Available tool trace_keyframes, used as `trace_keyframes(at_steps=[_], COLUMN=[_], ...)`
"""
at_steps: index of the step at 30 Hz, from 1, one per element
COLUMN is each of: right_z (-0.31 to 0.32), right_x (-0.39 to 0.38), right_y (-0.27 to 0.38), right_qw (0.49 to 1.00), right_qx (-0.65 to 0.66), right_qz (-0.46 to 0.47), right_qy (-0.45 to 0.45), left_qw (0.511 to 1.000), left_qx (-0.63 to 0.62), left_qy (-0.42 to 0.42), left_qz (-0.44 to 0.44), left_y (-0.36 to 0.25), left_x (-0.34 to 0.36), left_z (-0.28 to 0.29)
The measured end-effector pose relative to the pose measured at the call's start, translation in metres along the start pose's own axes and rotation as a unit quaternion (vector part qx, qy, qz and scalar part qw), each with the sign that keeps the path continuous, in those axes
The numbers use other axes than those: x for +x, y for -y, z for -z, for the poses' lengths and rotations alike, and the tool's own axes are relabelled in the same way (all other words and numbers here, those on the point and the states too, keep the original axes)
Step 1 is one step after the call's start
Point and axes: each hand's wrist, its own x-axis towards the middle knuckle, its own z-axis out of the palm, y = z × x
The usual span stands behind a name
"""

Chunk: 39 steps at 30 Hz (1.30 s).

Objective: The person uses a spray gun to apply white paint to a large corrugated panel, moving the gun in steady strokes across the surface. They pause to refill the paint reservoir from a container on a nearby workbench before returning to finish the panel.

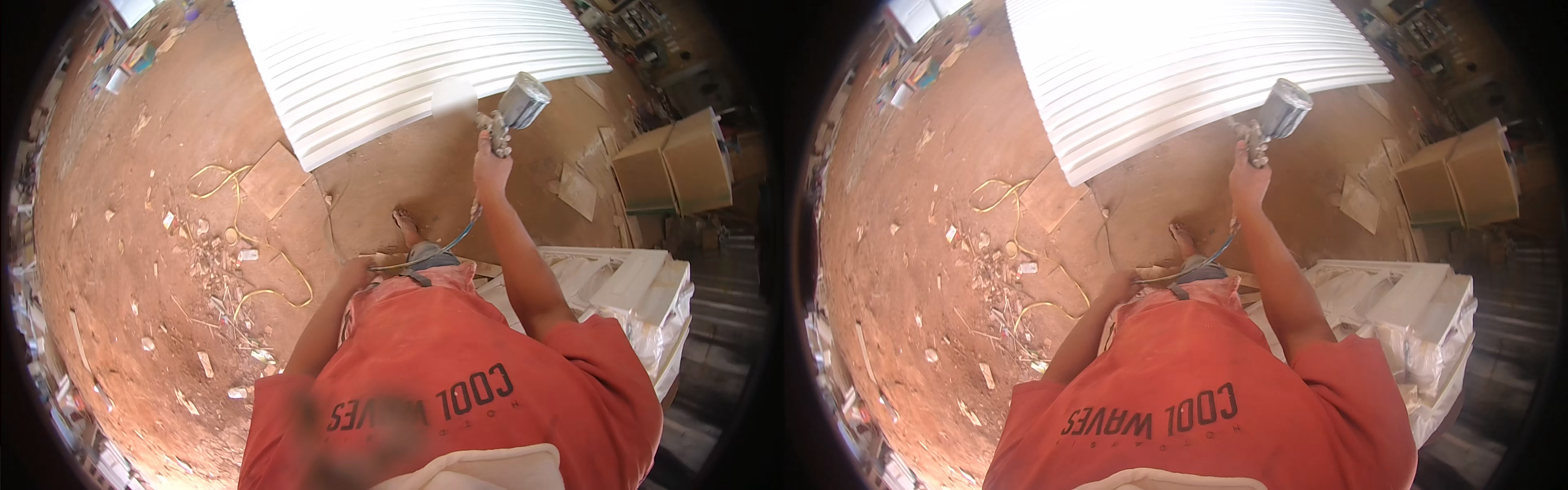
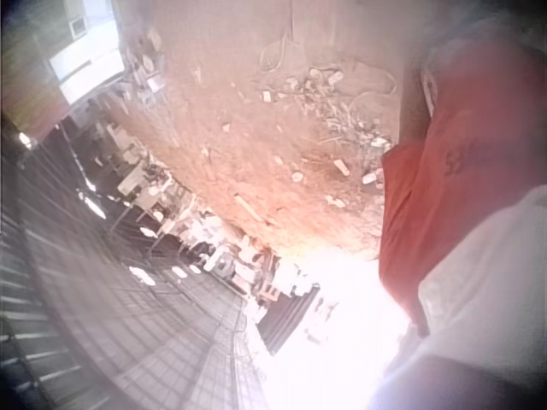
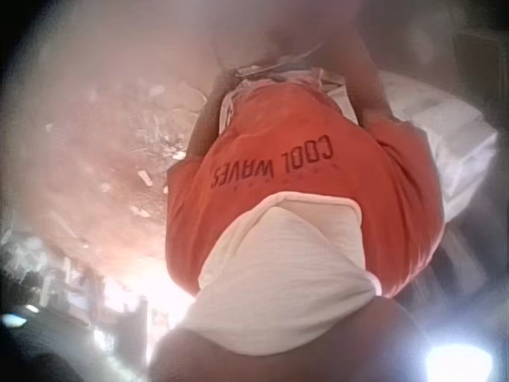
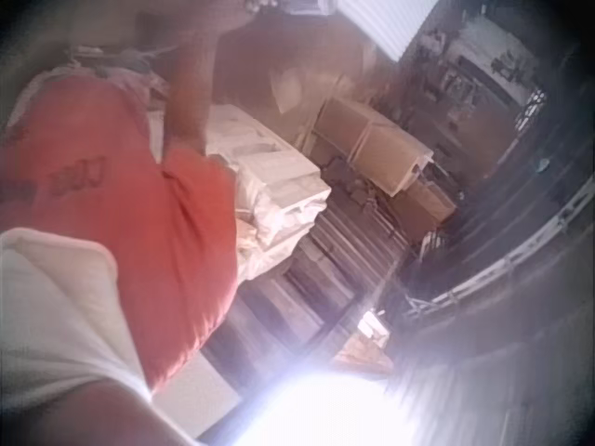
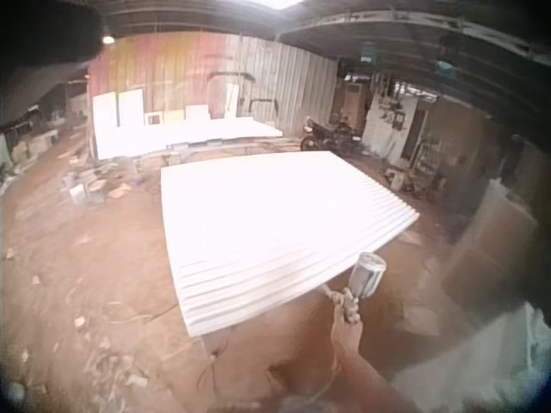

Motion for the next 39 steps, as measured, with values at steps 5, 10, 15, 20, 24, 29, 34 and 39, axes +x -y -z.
trace_keyframes(at_steps=[5, 10, 15, 20, 24, 29, 34, 39], right_z=[0.054, 0.06, 0.021, -0.002, -0.025, -0.024, -0.068, -0.073], right_x=[0.049, 0.041, -0.037, -0.112, -0.154, -0.163, -0.136, -0.121], right_y=[0.012, -0.005, 0.001, 0.015, 0.015, 0.057, 0.033, 0.079], right_qw=[0.992, 0.995, 0.995, 0.966, 0.928, 0.893, 0.91, 0.933], right_qx=[-0.087, -0.075, -0.017, 0.001, -0.047, -0.024, -0.025, -0.054], right_qz=[0.008, 0.005, -0.04, 0.011, 0.04, 0.07, 0.141, 0.083], right_qy=[-0.095, -0.069, 0.085, 0.258, 0.367, 0.444, 0.389, 0.346], left_qw=[0.984, 0.96, 0.939, 0.913, 0.909, 0.906, 0.905, 0.899], left_qx=[0.084, 0.091, 0.117, 0.143, 0.083, 0.048, 0.081, 0.076], left_qy=[-0.044, -0.135, -0.237, -0.263, -0.252, -0.288, -0.335, -0.35], left_qz=[0.153, 0.226, 0.221, 0.278, 0.321, 0.306, 0.25, 0.251], left_y=[0.082, 0.111, 0.134, 0.136, 0.127, 0.114, 0.095, 0.079], left_x=[-0.045, -0.099, -0.151, -0.198, -0.228, -0.238, -0.225, -0.215], left_z=[0.018, 0.038, 0.014, 0.003, -0.004, -0.015, -0.012, 0.003])
